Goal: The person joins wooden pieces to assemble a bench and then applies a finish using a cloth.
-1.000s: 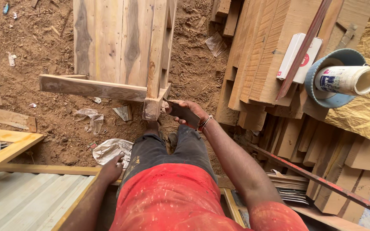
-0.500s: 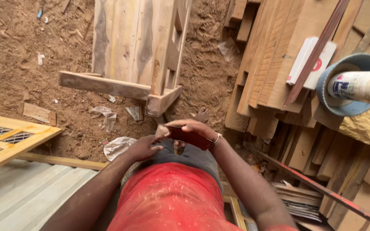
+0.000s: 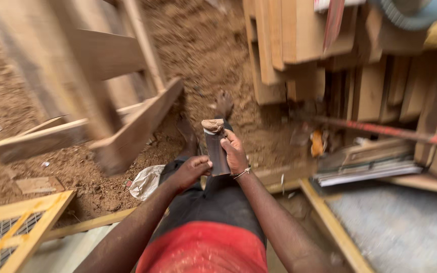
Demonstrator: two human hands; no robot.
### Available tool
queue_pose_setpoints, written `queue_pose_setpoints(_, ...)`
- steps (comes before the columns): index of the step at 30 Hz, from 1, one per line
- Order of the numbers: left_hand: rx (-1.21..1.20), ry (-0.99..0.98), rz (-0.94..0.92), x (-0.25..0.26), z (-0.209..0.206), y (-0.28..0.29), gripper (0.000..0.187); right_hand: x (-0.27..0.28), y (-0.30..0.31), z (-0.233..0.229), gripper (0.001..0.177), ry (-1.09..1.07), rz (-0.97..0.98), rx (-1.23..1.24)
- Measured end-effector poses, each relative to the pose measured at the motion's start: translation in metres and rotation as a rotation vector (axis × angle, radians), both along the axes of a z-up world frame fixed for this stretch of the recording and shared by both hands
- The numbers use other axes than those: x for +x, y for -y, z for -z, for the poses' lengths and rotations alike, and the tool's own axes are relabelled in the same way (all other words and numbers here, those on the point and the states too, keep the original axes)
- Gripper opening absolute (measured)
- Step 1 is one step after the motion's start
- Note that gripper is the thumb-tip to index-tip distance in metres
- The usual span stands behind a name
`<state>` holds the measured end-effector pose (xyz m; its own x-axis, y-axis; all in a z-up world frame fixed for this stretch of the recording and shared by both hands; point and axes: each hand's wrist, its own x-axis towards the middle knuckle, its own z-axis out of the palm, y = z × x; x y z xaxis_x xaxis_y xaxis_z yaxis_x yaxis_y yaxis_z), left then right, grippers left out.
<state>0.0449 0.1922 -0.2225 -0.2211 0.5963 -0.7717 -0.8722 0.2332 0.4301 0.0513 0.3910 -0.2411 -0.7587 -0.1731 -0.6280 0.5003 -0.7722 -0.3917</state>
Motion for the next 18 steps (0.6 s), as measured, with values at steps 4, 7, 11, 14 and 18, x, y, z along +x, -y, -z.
queue_pose_setpoints(4,-0.082,0.048,0.069,0.015,0.090,0.003,0.043,0.051,0.037,0.069,0.046,0.128,-0.019,0.184)
queue_pose_setpoints(7,-0.210,0.039,0.307,0.022,0.160,0.010,0.055,0.081,0.044,0.149,0.036,0.091,0.026,0.545)
queue_pose_setpoints(11,-0.300,0.005,0.169,0.026,0.238,0.018,0.063,0.141,0.011,0.260,0.025,0.467,-0.221,1.099)
queue_pose_setpoints(14,-0.306,-0.053,-0.022,0.066,0.271,-0.001,0.062,0.211,0.013,0.336,0.031,0.565,-0.340,0.929)
queue_pose_setpoints(18,-0.452,-0.254,0.015,0.109,0.292,-0.031,0.067,0.270,0.021,0.387,0.022,0.421,-0.130,0.912)
